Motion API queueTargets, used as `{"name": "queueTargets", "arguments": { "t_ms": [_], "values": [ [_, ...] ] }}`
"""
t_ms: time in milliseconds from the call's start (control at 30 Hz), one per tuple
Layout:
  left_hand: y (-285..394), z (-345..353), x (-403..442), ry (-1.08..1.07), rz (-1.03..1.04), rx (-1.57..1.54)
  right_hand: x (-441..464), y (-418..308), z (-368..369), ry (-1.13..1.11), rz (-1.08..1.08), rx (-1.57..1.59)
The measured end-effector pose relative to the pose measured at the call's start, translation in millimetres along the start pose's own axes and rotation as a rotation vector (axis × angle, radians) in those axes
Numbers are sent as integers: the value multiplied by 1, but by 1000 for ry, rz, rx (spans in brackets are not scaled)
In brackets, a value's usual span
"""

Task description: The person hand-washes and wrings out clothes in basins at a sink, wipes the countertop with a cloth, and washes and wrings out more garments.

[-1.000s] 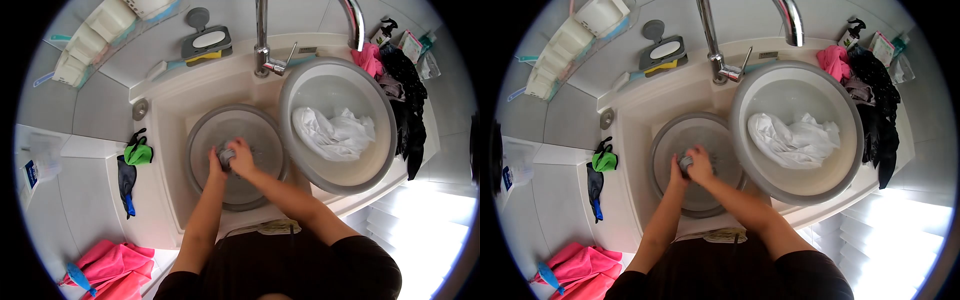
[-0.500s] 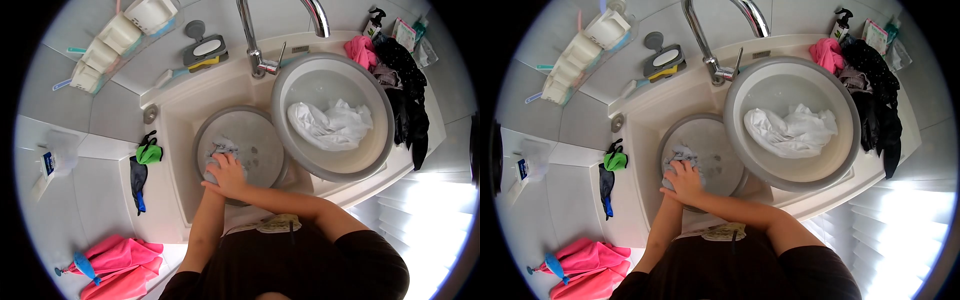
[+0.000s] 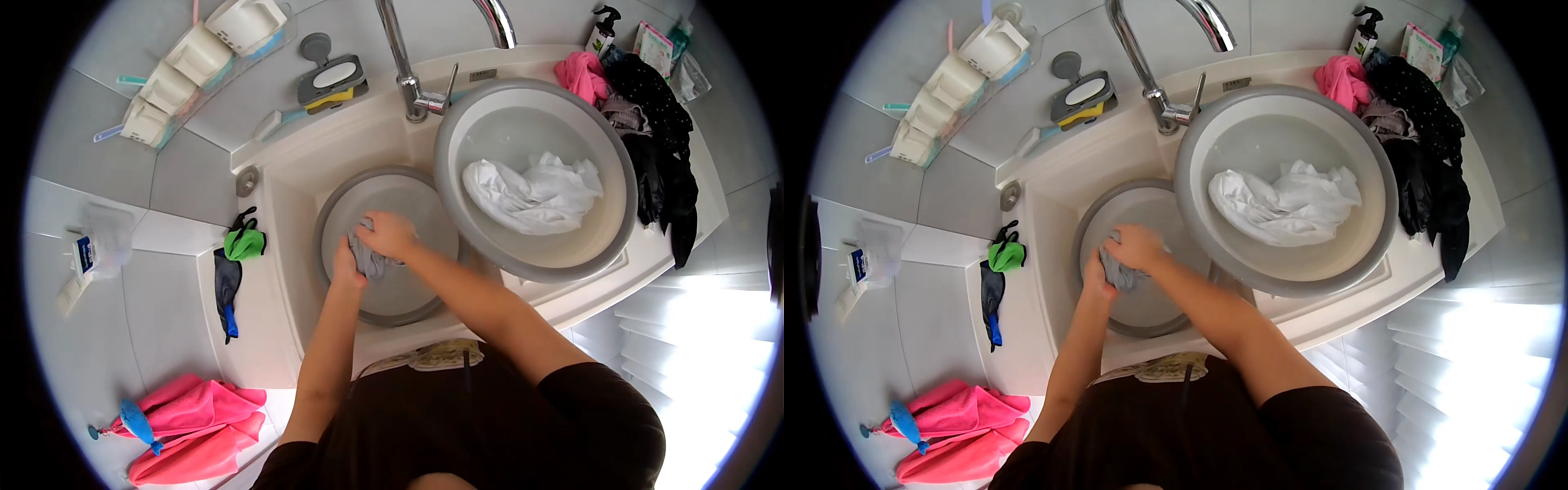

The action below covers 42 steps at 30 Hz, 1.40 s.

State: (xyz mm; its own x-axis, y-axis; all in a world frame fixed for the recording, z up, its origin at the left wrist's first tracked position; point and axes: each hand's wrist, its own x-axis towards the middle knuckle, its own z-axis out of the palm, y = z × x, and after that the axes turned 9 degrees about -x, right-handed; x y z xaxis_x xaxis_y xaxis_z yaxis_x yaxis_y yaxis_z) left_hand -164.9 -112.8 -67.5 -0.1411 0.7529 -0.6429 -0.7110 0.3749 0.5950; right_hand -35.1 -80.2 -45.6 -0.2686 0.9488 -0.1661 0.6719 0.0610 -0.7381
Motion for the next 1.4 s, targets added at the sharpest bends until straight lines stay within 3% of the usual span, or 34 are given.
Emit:
{"name": "queueTargets", "arguments": {
  "t_ms": [100,167,200,267,300,333,367,400,433,467,500,567,633,667,800,867,967,1100,1167,1200,1233,1267,1333,1400],
  "values": [
    [10,-28,21,13,23,158,-3,36,20,-12,-112,-174],
    [3,-64,50,71,274,573,-10,55,30,11,-196,-317],
    [0,-70,50,75,270,569,-15,63,28,-11,-292,-447],
    [-5,-81,53,232,556,1278,-18,72,29,-36,-386,-578],
    [-10,-80,47,233,546,1276,-20,75,29,-85,-400,-650],
    [-14,-74,36,215,664,1420,-22,77,30,-134,-415,-722],
    [-18,-65,27,197,786,1560,-22,78,32,-140,-416,-726],
    [-19,-57,23,200,782,1556,-23,78,35,-182,-221,-676],
    [-21,-51,19,22,835,1858,-25,79,39,-223,-25,-622],
    [-23,-48,17,-181,875,2153,-27,81,43,-228,-24,-622],
    [-29,-54,23,-183,871,2154,-29,84,47,-281,-17,-733],
    [-49,-68,42,-388,772,2061,-24,92,51,-335,-2,-849],
    [-48,-56,40,-399,682,2097,-18,97,56,-459,43,-886],
    [-47,-51,38,-401,596,2131,-17,101,58,-463,48,-887],
    [-51,-48,46,-412,569,2136,-7,105,53,-520,23,-966],
    [-53,-46,51,-370,433,2154,-2,108,53,-562,30,-949],
    [-65,-68,79,-342,504,2155,3,111,53,-628,56,-978],
    [-64,-74,94,-400,394,2165,3,125,51,-552,-71,-973],
    [-81,-109,124,-469,734,2131,4,144,67,-557,-96,-950],
    [-79,-107,122,-488,850,2115,2,162,90,-268,-117,-869],
    [-59,-67,83,-409,548,2103,1,172,102,17,-136,-776],
    [-47,-41,60,-329,255,2064,-3,159,90,22,-138,-775],
    [-59,-54,53,-373,294,1898,-14,113,50,-93,-62,-591],
    [-65,-56,48,-409,342,1728,-8,105,48,-71,-30,-485]
  ]
}}
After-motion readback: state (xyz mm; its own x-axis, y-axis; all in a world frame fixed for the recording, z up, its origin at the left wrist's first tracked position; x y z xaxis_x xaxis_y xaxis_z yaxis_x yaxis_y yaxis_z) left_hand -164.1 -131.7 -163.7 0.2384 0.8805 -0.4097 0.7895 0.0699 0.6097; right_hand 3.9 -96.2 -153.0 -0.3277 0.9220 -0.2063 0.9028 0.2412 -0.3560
